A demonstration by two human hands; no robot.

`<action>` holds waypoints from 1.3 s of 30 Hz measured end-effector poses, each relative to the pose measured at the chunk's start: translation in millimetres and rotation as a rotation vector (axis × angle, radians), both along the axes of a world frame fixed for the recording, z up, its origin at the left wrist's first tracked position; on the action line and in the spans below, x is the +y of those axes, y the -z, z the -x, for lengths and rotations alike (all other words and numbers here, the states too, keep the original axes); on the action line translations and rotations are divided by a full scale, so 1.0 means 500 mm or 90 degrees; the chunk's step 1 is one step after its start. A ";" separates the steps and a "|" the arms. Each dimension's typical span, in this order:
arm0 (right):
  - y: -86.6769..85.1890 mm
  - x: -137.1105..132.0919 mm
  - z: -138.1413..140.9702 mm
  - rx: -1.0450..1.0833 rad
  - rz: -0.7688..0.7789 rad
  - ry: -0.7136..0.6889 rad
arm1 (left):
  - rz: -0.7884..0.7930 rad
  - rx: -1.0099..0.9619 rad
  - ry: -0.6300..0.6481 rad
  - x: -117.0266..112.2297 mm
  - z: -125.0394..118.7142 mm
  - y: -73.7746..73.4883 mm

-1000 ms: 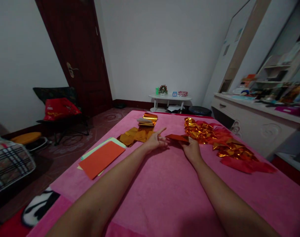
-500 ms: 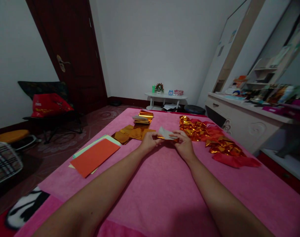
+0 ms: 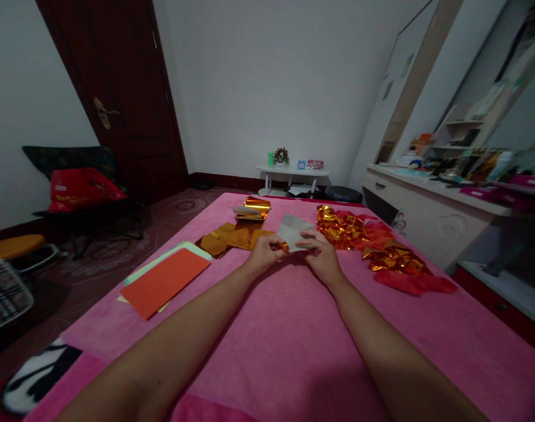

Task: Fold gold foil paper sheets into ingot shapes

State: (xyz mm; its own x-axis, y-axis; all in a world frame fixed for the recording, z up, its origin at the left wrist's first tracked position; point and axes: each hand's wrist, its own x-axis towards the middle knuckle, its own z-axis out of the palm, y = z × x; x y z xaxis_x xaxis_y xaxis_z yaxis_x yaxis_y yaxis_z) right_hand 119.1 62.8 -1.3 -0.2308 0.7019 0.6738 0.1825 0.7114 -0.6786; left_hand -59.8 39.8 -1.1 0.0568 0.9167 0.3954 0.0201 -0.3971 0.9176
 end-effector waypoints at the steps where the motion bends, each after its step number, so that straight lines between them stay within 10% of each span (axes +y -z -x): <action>1: -0.001 -0.002 0.001 -0.002 0.008 0.000 | 0.003 -0.005 -0.016 0.001 0.001 0.001; 39: -0.011 -0.024 -0.004 0.081 0.400 -0.129 | 0.034 0.047 -0.019 -0.014 0.019 -0.022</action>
